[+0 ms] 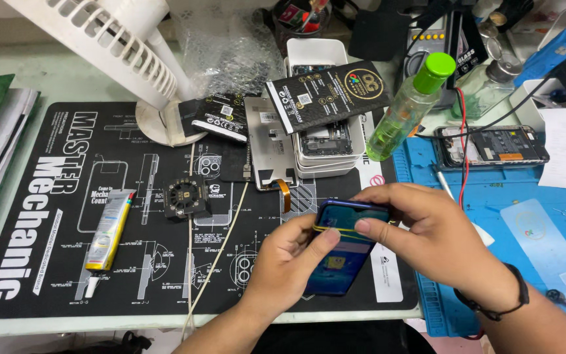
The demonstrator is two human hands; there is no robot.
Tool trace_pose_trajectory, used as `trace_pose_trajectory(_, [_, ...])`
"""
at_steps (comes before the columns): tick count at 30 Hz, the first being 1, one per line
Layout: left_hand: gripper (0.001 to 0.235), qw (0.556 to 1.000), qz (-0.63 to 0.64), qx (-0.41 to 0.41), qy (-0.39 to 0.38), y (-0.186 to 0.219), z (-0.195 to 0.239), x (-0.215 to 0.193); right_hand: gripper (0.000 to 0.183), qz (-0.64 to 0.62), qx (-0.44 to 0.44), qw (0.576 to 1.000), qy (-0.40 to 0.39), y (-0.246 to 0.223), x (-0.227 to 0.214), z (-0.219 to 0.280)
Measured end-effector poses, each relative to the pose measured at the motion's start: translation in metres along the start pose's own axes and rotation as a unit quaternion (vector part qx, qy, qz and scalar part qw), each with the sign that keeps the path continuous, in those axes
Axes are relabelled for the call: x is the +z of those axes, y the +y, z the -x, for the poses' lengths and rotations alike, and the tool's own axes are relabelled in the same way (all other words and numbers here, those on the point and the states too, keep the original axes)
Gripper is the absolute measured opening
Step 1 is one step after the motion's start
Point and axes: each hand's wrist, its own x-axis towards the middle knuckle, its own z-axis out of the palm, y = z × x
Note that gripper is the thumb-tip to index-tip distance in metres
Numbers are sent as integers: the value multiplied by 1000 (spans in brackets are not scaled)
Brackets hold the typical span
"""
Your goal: The person cleans a smartphone by spraying liquid onto the screen and wiping it with a white cloth. They then wipe the back and sides of the phone, remove rubber bands, and reapply them to secure the device.
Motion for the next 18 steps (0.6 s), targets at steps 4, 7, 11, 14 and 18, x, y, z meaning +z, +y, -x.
trace_pose_trajectory(4, [34,997,38,-1,61,-4,-4,-1,32,-66,-14,997,47,18,7,5])
trace_pose_trajectory(7, [33,994,62,37,78,-5,-5,1,32,-119,22,990,65,26,11,3])
trace_pose_trajectory(11, [29,984,62,116,121,-7,-2,1,40,-263,55,959,86,36,26,12])
trace_pose_trajectory(14, [32,983,63,97,144,-6,-4,-1,39,-345,129,923,110,45,42,25])
trace_pose_trajectory(18, [35,985,31,94,141,-10,-1,-2,29,-366,133,914,114,59,63,34])
